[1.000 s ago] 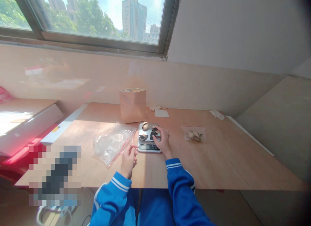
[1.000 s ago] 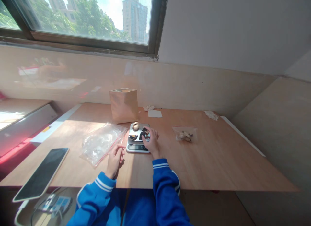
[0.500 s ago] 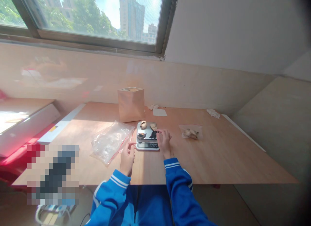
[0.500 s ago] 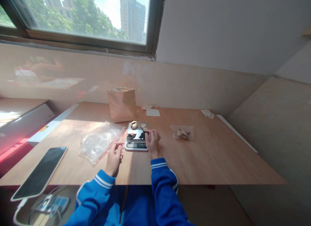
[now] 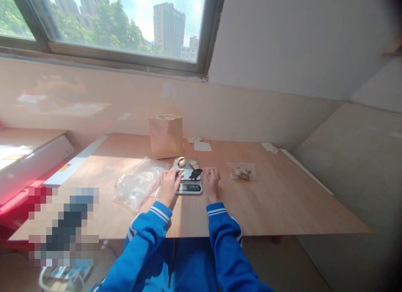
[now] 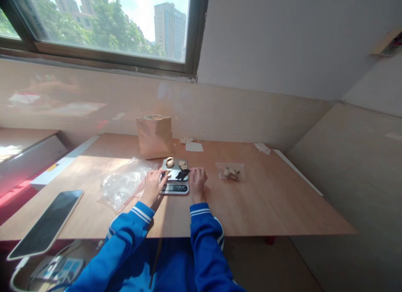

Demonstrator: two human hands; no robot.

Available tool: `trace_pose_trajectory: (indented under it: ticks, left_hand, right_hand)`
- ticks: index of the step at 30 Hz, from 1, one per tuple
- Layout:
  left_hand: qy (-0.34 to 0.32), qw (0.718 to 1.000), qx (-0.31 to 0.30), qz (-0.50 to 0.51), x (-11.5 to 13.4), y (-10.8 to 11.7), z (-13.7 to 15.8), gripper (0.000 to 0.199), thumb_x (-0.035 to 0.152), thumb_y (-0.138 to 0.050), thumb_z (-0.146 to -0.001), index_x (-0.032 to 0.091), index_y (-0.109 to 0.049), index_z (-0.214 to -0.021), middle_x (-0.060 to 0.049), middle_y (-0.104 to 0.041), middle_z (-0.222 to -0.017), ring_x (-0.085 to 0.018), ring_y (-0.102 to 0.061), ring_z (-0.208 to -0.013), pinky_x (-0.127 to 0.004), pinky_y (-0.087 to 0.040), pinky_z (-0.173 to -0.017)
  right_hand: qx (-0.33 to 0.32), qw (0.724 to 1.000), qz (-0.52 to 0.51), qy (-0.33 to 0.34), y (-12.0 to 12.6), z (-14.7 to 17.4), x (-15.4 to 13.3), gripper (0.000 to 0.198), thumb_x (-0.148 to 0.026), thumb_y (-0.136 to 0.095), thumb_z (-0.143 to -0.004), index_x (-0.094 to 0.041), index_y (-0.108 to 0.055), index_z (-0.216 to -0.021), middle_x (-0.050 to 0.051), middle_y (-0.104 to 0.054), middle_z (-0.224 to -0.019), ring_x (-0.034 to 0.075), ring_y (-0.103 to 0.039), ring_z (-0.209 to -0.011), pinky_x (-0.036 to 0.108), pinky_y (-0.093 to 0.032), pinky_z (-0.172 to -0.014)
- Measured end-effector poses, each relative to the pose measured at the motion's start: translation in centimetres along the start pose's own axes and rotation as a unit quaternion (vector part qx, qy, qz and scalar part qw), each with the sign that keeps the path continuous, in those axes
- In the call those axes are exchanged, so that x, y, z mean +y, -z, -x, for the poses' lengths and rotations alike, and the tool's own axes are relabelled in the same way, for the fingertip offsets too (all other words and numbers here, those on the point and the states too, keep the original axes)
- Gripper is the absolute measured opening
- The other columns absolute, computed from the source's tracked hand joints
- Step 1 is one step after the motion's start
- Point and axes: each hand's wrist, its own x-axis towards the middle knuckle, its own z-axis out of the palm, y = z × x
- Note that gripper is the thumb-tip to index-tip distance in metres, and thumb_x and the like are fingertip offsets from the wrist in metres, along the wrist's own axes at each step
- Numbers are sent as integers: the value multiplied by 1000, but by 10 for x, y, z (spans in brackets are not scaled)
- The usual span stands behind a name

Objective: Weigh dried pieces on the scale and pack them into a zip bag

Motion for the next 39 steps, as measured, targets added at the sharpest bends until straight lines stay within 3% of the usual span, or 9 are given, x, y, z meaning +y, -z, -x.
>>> trace_pose_trajectory:
  ticks: [8, 11, 15, 19, 23, 26, 30, 35, 39]
  left_hand:
    - [-88, 985, -51, 142, 34, -3, 3, 28, 23, -59, -87, 26, -67, -114, -9, -69, -107, -27, -60, -104, -41, -48, -92]
    - [-62, 976, -76, 193, 51, -16, 6, 32, 19, -58, -86, 23, -65, -116, -10, -69, -104, -27, -63, -98, -41, -51, -88]
    - [-40, 967, -86, 237, 60, -19, 5, 35, 23, -58, -86, 19, -59, -121, -13, -67, -110, -26, -64, -103, -43, -50, -92]
    - [-35, 972, -57, 226, 62, 7, -22, 25, 27, -59, -86, 21, -62, -111, -10, -67, -106, -22, -65, -98, -36, -51, -89]
    - [-86, 981, 95, 145, 61, 51, -86, 22, 25, -45, -92, 16, -61, -106, -10, -64, -102, -21, -61, -95, -36, -49, -89]
    - [-111, 975, 190, 19, 52, 81, -141, 27, 21, -46, -90, 12, -58, -113, -14, -61, -112, -26, -56, -108, -44, -42, -99]
    - [-96, 979, 85, -160, 28, 95, -185, 33, 24, -40, -93, 9, -58, -116, -19, -63, -118, -30, -58, -112, -42, -41, -99]
    - [-88, 954, -142, -251, 5, 86, -170, 39, 30, -30, -98, 16, -66, -93, -13, -71, -95, -24, -66, -94, -35, -47, -87]
    - [-119, 957, -100, -245, 6, 85, -154, 34, 28, -34, -96, 16, -65, -105, -14, -68, -110, -26, -63, -103, -36, -48, -87]
  right_hand:
    - [-61, 987, -28, 146, 5, 10, -14, 32, -36, -34, -96, -20, -56, -113, 8, -65, -101, 22, -59, -91, 38, -38, -87]
    - [-43, 986, -23, 160, 5, 12, -14, 30, -36, -33, -97, -21, -59, -100, 6, -65, -89, 21, -59, -81, 38, -40, -82]
    - [41, 996, 3, 85, 2, 11, -7, 37, -37, -33, -99, -24, -47, -67, 2, -53, -62, 19, -50, -63, 34, -39, -69]
    - [125, 992, -7, -30, 0, 6, 1, 41, -47, -37, -98, -25, -43, -64, 2, -51, -60, 20, -48, -62, 33, -36, -62]
    - [206, 969, -24, -130, 5, -1, 11, 43, -48, -32, -99, -25, -43, -64, 3, -52, -58, 20, -43, -55, 33, -30, -58]
    - [208, 962, 24, -177, 10, -5, 18, 46, -44, -29, -100, -24, -45, -61, 7, -56, -58, 19, -43, -54, 33, -26, -57]
    - [126, 969, 131, -170, 8, -5, 24, 48, -37, -29, -99, -20, -55, -63, 13, -65, -67, 21, -53, -61, 32, -26, -60]
    - [103, 966, 180, -157, 4, -3, 26, 42, -33, -33, -97, -17, -61, -69, 17, -67, -77, 25, -57, -74, 33, -31, -67]
    - [134, 964, 167, -157, 5, -3, 27, 25, -24, -40, -91, -15, -62, -84, 16, -67, -86, 26, -57, -84, 35, -35, -74]
